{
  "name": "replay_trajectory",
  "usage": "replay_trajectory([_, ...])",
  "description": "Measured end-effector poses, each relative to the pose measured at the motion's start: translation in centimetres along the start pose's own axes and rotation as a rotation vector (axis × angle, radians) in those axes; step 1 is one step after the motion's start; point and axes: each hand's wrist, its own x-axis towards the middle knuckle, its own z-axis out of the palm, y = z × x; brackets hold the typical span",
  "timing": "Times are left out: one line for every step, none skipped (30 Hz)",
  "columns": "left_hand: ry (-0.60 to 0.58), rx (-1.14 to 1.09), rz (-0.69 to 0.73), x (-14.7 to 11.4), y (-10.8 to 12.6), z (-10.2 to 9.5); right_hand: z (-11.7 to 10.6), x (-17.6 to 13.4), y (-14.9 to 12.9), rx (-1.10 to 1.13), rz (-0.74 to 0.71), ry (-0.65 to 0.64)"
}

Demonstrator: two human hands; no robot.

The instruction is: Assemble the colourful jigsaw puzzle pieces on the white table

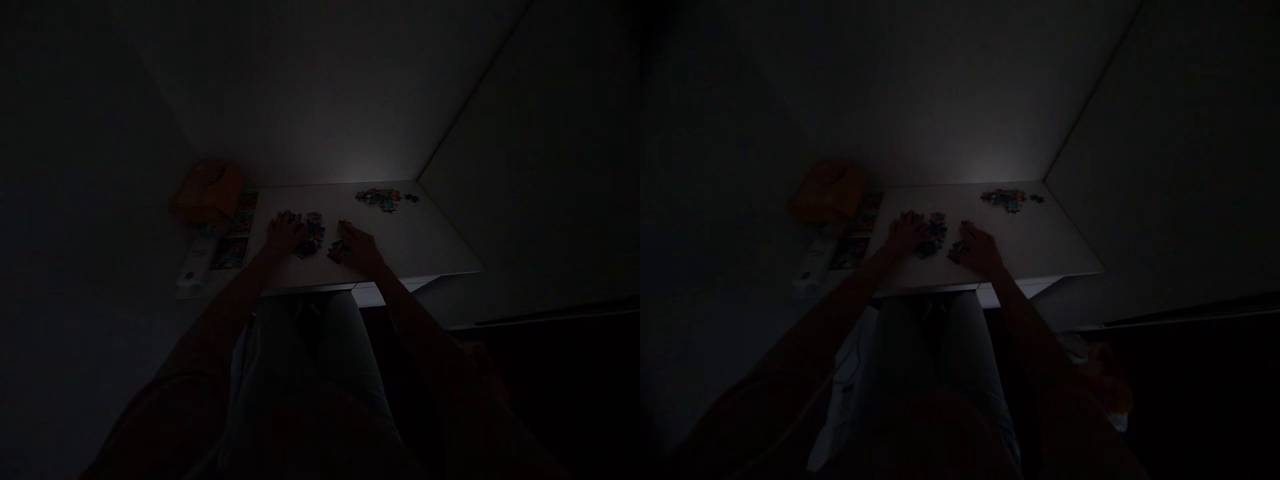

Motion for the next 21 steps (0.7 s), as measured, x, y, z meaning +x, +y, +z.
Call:
replay_trajectory([0.028,-0.001,-0.012,0.4,-0.4,0.1,0.0,0.1,0.0,0.011,0.015,0.004])
replay_trajectory([0.061,-0.010,-0.037,0.7,-0.8,0.2,0.0,0.1,0.1,0.021,0.030,0.005])
replay_trajectory([0.082,-0.024,-0.067,0.9,-1.3,0.3,0.0,0.2,0.1,0.028,0.039,0.002])
replay_trajectory([0.096,-0.037,-0.085,1.0,-1.8,0.5,0.0,0.3,0.2,0.033,0.046,0.001])
replay_trajectory([0.099,-0.048,-0.094,0.8,-2.2,0.6,0.0,0.4,0.3,0.038,0.051,0.001])
replay_trajectory([0.108,-0.055,-0.103,0.5,-2.5,0.8,0.0,0.4,0.4,0.045,0.058,0.006])
replay_trajectory([0.123,-0.055,-0.112,0.1,-2.7,0.9,0.0,0.5,0.4,0.052,0.066,0.012])
replay_trajectory([0.136,-0.054,-0.116,-0.4,-2.8,1.0,-0.1,0.5,0.5,0.060,0.080,0.024])
replay_trajectory([0.145,-0.050,-0.113,-1.0,-2.8,1.1,-0.1,0.6,0.5,0.068,0.099,0.042])
replay_trajectory([0.149,-0.044,-0.097,-1.7,-2.6,1.1,-0.2,0.6,0.6,0.075,0.119,0.061])
replay_trajectory([0.144,-0.035,-0.070,-2.4,-2.4,1.0,-0.2,0.6,0.6,0.079,0.137,0.078])
replay_trajectory([0.130,-0.020,-0.047,-3.0,-2.1,1.0,-0.2,0.6,0.6,0.081,0.153,0.095])
replay_trajectory([0.124,-0.007,-0.035,-3.6,-1.9,0.9,-0.3,0.6,0.5,0.085,0.163,0.108])
replay_trajectory([0.122,0.000,-0.031,-4.1,-1.6,0.8,-0.3,0.5,0.5,0.088,0.167,0.116])
replay_trajectory([0.136,0.001,-0.032,-4.6,-1.3,0.7,-0.4,0.5,0.4,0.090,0.167,0.118])
replay_trajectory([0.159,-0.004,-0.021,-5.0,-1.1,0.7,-0.4,0.4,0.3,0.087,0.166,0.117])
replay_trajectory([0.172,-0.014,0.002,-5.3,-0.8,0.6,-0.4,0.4,0.3,0.081,0.161,0.112])
replay_trajectory([0.173,-0.027,0.041,-5.5,-0.6,0.6,-0.4,0.3,0.2,0.070,0.152,0.102])
replay_trajectory([0.162,-0.041,0.095,-5.7,-0.4,0.7,-0.3,0.2,0.1,0.056,0.139,0.087])
replay_trajectory([0.138,-0.056,0.156,-5.8,-0.2,0.7,-0.3,0.2,0.1,0.042,0.127,0.073])
replay_trajectory([0.110,-0.070,0.217,-5.9,0.0,0.7,-0.3,0.1,0.1,0.033,0.118,0.062])
